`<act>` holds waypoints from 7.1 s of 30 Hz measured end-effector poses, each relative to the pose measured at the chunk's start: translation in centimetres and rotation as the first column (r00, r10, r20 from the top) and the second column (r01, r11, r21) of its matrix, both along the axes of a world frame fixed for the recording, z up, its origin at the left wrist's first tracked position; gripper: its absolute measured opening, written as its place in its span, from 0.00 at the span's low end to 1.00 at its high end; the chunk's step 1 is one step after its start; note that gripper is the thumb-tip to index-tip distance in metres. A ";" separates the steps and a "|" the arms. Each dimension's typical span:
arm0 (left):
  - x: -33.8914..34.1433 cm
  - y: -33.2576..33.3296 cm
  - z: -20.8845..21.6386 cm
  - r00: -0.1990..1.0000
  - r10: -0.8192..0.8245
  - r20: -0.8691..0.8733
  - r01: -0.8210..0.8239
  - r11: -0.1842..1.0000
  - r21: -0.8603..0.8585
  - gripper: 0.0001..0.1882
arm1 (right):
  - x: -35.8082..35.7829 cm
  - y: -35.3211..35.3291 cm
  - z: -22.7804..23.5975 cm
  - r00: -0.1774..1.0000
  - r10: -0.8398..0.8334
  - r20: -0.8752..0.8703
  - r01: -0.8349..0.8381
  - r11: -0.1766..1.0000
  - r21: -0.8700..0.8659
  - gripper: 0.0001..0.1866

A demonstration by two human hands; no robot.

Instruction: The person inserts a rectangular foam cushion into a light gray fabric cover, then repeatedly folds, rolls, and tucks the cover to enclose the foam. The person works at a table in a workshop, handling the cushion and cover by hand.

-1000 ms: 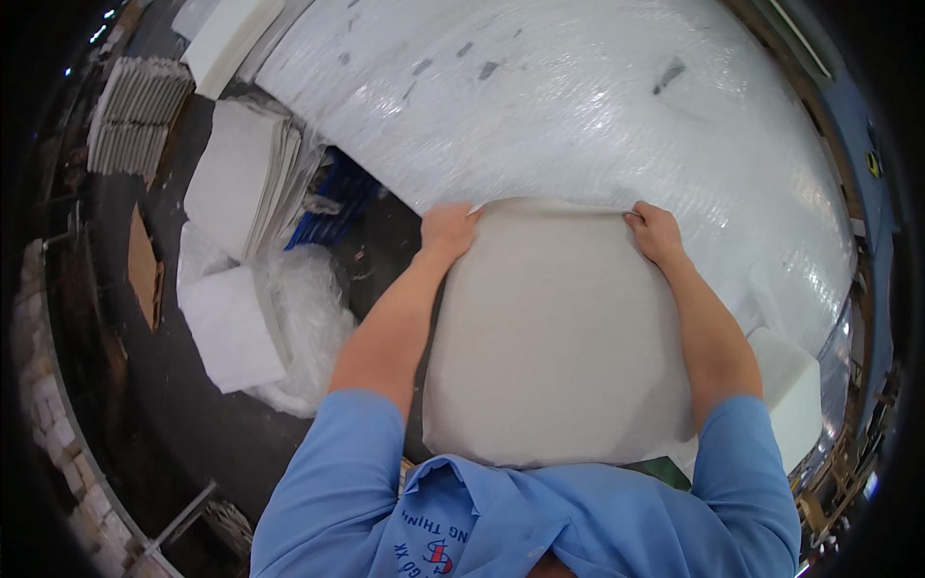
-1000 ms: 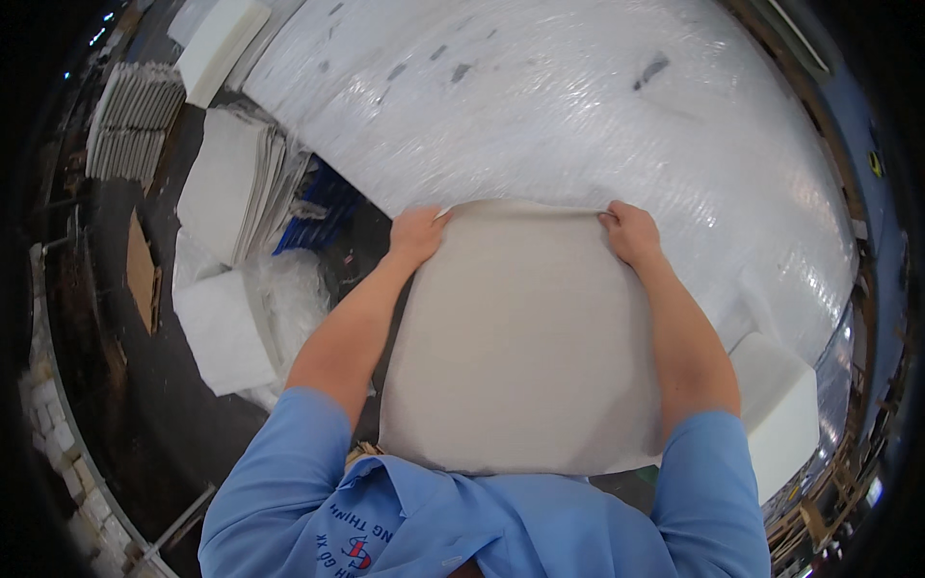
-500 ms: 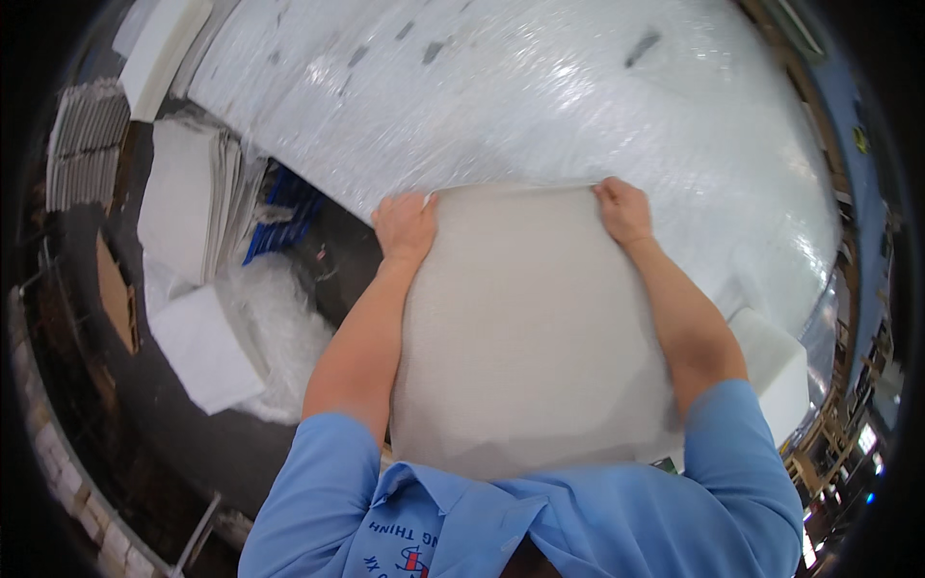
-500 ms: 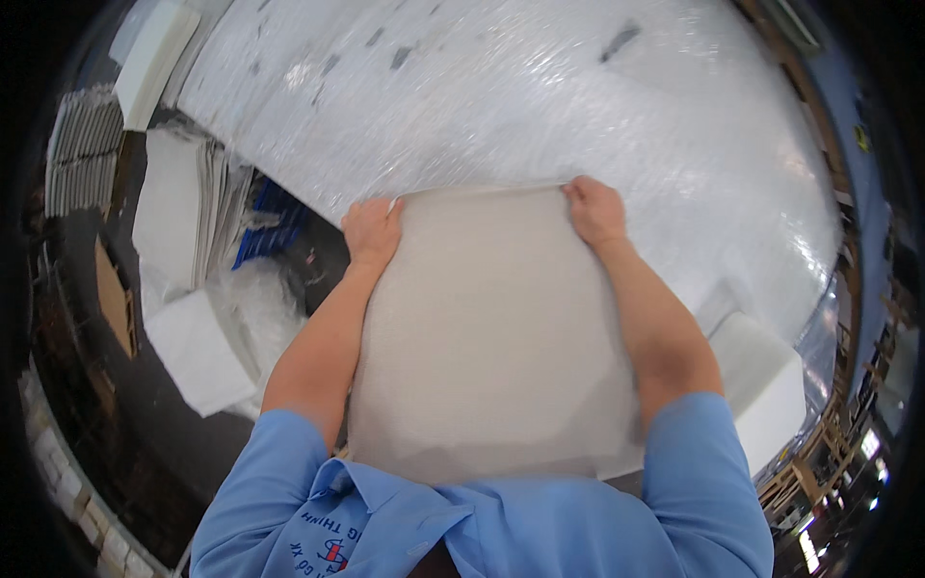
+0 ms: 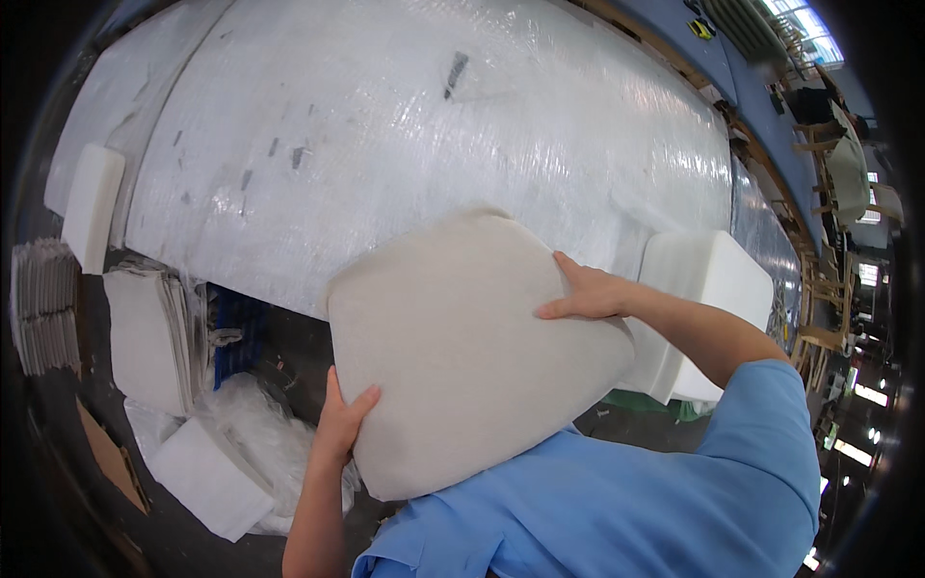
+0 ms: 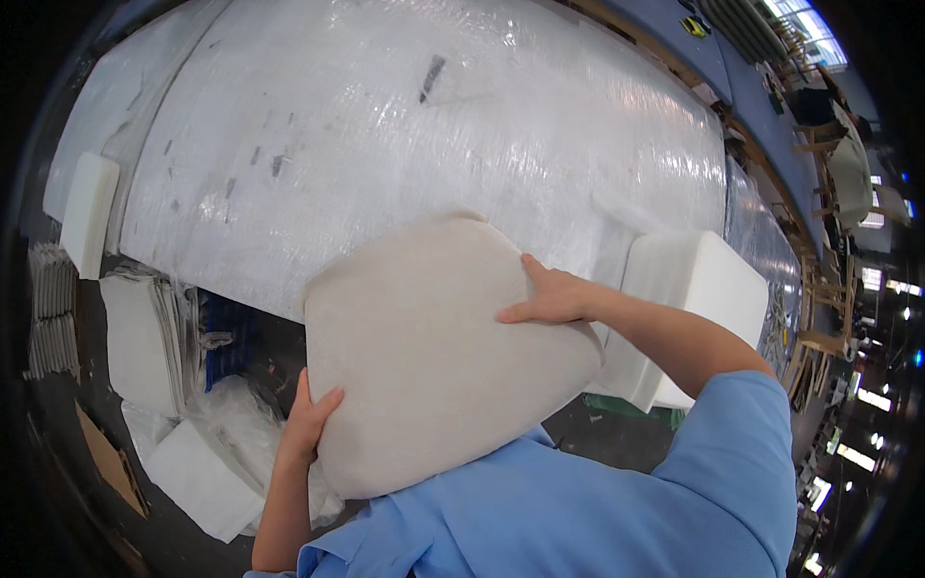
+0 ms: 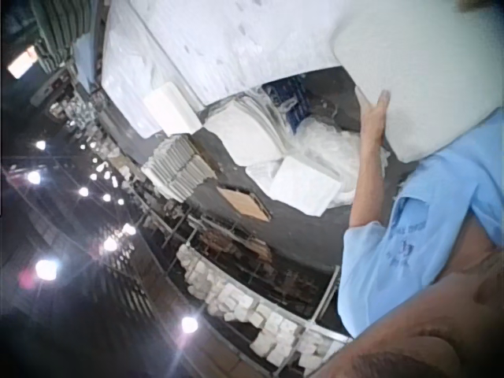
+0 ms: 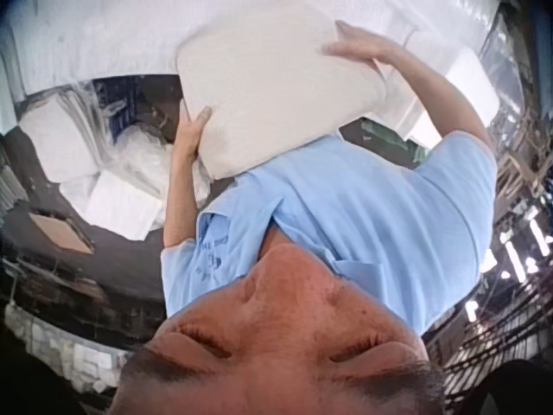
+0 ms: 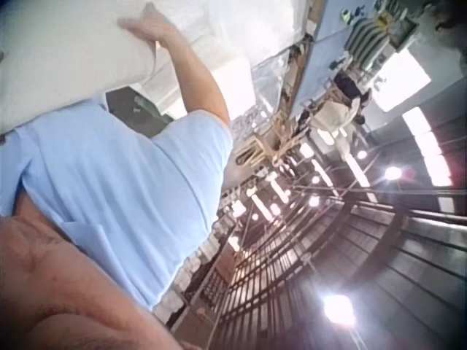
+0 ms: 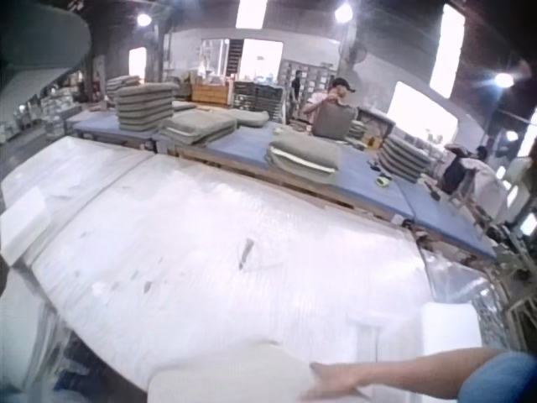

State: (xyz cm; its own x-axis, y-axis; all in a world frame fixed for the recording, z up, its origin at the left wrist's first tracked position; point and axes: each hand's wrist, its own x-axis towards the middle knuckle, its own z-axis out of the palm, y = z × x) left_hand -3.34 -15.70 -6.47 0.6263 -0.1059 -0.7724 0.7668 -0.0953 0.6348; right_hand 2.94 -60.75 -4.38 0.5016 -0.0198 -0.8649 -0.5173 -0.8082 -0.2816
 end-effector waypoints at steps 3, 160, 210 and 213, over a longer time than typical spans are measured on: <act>2.0 -0.3 -1.8 0.994 -0.076 -0.078 0.085 0.989 0.124 0.42 | 0.8 1.5 -1.7 0.999 -0.022 -0.030 0.020 0.998 -0.060 0.69; 11.8 -14.5 16.6 -0.279 -0.321 0.905 0.646 0.635 0.424 0.68 | -3.2 16.3 15.8 -0.225 -0.622 0.750 -0.075 0.779 0.623 0.40; 16.7 -22.8 16.0 0.502 -0.043 0.864 0.429 0.880 -0.205 0.21 | 12.7 5.1 23.9 0.043 0.068 0.997 -0.271 0.961 -0.054 0.23; 16.5 -22.3 18.8 0.311 -0.215 0.926 0.534 0.845 0.016 0.33 | 13.0 5.7 24.5 0.164 0.093 0.982 -0.224 0.973 -0.055 0.26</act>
